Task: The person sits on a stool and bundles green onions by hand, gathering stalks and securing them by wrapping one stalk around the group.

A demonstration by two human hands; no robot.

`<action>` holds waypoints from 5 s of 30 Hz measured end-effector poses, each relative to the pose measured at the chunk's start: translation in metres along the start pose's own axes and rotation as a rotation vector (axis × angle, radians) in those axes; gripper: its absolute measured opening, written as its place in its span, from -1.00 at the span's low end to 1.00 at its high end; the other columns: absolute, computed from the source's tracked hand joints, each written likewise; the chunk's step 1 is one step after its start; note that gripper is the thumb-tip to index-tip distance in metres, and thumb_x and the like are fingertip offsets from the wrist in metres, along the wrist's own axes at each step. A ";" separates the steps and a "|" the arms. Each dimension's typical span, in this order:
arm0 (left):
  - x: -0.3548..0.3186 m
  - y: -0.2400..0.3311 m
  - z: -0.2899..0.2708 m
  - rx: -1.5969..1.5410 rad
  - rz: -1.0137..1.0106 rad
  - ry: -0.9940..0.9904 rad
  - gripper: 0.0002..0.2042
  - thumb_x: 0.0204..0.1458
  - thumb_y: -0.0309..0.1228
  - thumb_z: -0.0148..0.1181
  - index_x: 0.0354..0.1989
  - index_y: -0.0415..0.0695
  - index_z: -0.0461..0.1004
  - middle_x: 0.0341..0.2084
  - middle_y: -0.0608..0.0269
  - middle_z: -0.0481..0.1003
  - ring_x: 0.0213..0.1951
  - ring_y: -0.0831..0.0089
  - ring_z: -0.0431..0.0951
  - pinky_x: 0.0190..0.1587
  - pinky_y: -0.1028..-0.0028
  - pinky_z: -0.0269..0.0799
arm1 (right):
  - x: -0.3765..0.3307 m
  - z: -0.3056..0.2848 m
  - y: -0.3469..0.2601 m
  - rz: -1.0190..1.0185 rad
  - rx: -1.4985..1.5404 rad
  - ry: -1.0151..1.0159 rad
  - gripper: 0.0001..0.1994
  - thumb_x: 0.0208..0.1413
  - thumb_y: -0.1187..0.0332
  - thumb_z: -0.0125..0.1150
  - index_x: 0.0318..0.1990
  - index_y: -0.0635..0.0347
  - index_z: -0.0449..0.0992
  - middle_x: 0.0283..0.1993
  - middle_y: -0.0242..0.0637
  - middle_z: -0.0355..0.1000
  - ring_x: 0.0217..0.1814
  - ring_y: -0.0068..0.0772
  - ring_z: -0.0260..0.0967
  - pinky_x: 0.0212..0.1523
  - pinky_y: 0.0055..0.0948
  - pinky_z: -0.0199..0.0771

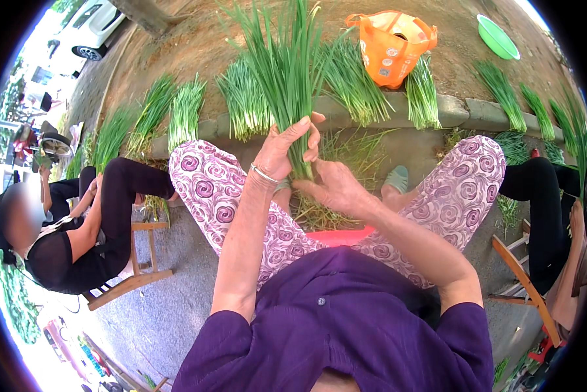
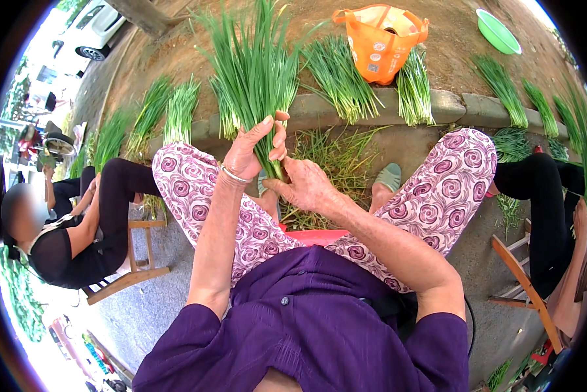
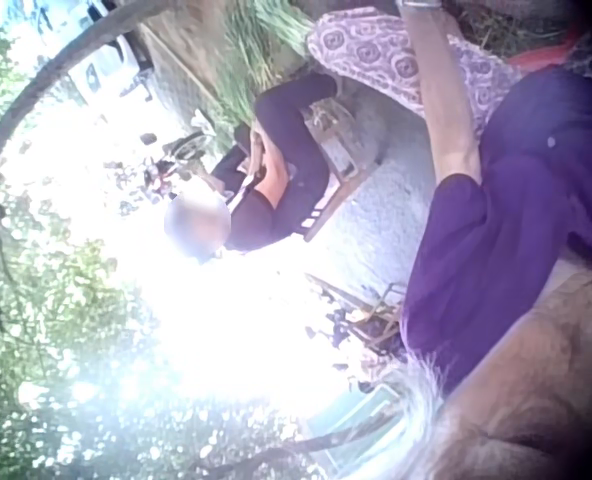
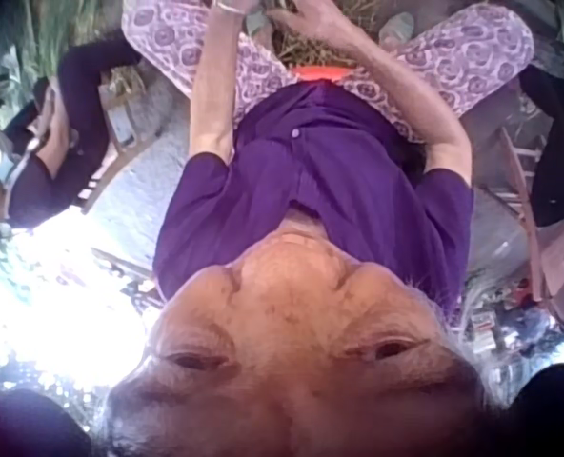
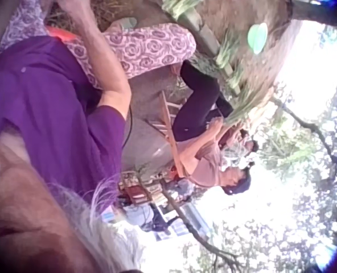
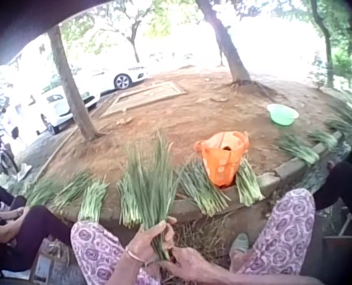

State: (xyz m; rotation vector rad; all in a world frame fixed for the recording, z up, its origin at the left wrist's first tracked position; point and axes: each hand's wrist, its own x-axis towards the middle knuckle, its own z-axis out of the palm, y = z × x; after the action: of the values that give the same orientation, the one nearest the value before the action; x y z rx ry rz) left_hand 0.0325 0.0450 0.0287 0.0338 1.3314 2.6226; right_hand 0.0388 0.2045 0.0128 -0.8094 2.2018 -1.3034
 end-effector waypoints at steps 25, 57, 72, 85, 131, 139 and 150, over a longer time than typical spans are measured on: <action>-0.008 -0.008 0.020 0.249 -0.113 -0.023 -0.71 0.15 -0.27 0.12 -0.16 -0.30 0.45 -0.71 0.35 0.31 -0.70 0.61 0.25 -0.62 0.58 0.17 | 0.033 -0.135 0.001 -0.074 0.745 0.735 -0.80 0.04 0.31 0.28 -0.30 0.30 0.56 -0.48 -0.38 0.46 -0.62 -0.67 0.33 -0.68 -0.68 0.29; -0.009 0.004 -0.005 0.293 -0.067 0.130 -0.75 0.13 -0.32 0.17 -0.22 -0.31 0.49 -0.71 0.37 0.34 -0.70 0.63 0.27 -0.63 0.59 0.18 | 0.004 -0.151 0.021 -0.219 -0.496 0.510 -0.89 0.02 0.43 0.11 -0.36 0.30 0.49 -0.42 -0.05 0.46 -0.31 0.00 0.45 -0.29 -0.20 0.40; -0.010 0.004 -0.003 0.304 -0.079 0.114 -0.75 0.13 -0.32 0.17 -0.21 -0.31 0.48 -0.70 0.40 0.33 -0.68 0.65 0.26 -0.63 0.61 0.17 | 0.004 -0.157 0.001 0.030 -0.255 0.764 -0.84 0.07 0.36 0.13 -0.42 0.27 0.50 -0.55 -0.18 0.42 -0.50 -0.30 0.42 -0.39 -0.31 0.40; -0.007 -0.011 0.006 0.425 -0.117 0.123 -0.75 0.12 -0.32 0.19 -0.22 -0.31 0.51 -0.70 0.42 0.34 -0.67 0.69 0.26 -0.63 0.64 0.17 | 0.004 -0.132 -0.019 -0.361 -0.035 0.826 -0.91 0.02 0.58 0.14 -0.30 0.31 0.50 -0.44 -0.30 0.49 -0.52 -0.58 0.42 -0.47 -0.62 0.40; 0.056 0.082 -0.002 2.553 0.516 0.235 -0.99 -0.03 -0.53 0.05 -0.44 -0.15 0.39 -0.56 0.09 0.50 -0.50 0.17 0.59 -0.51 0.29 0.51 | 0.026 -0.134 0.020 -0.104 -0.500 0.445 -0.86 -0.05 0.40 0.06 -0.47 0.29 0.50 -0.44 0.04 0.46 -0.31 0.13 0.44 -0.27 -0.01 0.43; 0.049 0.088 -0.002 2.762 0.348 0.082 -0.97 -0.03 -0.53 0.05 -0.41 -0.14 0.38 -0.55 0.09 0.52 -0.46 0.17 0.61 -0.49 0.29 0.51 | 0.026 -0.136 0.015 0.010 -0.456 0.689 -0.82 0.02 0.37 0.07 -0.33 0.29 0.51 -0.43 0.03 0.48 -0.36 0.04 0.48 -0.33 -0.11 0.48; 0.064 0.085 0.004 2.727 0.274 -0.115 -0.94 -0.06 -0.51 0.12 -0.48 -0.08 0.51 -0.53 0.13 0.56 -0.41 0.28 0.64 -0.44 0.32 0.55 | 0.002 -0.073 0.004 -0.076 -0.384 -0.203 -0.78 -0.03 0.29 0.05 -0.51 0.25 0.52 -0.52 -0.02 0.45 -0.38 0.07 0.44 -0.29 -0.09 0.43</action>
State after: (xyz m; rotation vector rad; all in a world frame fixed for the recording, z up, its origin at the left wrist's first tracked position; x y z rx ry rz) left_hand -0.0441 0.0113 0.0951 0.5887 3.0984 -0.8305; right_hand -0.0107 0.2497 0.0423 -1.1225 2.3018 -0.7938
